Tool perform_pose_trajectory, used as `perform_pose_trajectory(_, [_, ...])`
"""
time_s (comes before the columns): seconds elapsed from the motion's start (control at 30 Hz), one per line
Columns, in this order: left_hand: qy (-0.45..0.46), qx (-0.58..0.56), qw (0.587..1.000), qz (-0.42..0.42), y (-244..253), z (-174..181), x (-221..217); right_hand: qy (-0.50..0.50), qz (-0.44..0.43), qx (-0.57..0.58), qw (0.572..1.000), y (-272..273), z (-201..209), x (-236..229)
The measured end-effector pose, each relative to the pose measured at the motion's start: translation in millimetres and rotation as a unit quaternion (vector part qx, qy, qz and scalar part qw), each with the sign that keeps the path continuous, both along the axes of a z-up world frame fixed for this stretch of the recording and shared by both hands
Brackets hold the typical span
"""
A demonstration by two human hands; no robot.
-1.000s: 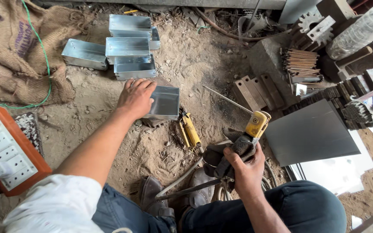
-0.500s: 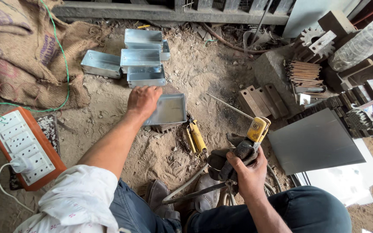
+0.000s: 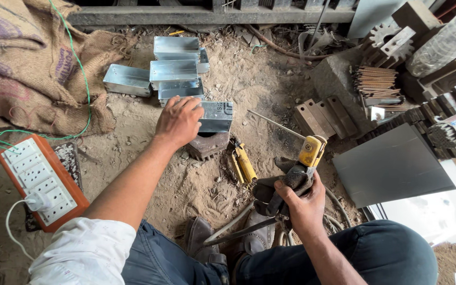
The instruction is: The person welds the edges of rectangular metal boxes using a handheld welding tool. They hold each box with one hand and apply the welder with the other, creating bright sparks. After welding, they occasionally tap the box with a metal rod and place it with other finished boxes.
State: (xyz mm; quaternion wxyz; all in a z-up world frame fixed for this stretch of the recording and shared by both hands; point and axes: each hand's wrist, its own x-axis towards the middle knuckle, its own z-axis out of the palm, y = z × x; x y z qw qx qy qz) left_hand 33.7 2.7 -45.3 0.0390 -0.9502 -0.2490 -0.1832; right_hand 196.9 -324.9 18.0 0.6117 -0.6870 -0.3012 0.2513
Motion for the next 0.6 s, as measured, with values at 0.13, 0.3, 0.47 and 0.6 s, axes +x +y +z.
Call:
perform_pose_trajectory(0.13, [0.088, -0.056, 0.994, 0.036, -6, 18, 10, 0.012, 0.003, -0.026, 1.0, 1, 0, 1])
perform_pose_trajectory(0.3, [0.129, -0.072, 0.986, 0.078, -3, 10, 27, 0.011, 0.002, -0.015, 1.0, -2, -6, 6])
perform_pose_trajectory(0.47, [0.157, 0.025, 0.982, 0.104, 3, -21, 32, 0.049, -0.009, 0.001, 0.999, -4, -14, 11])
perform_pose_trajectory(0.6, [0.104, -0.029, 0.989, 0.1, 11, -30, 24, 0.105, -0.004, 0.041, 0.994, -5, -21, 15])
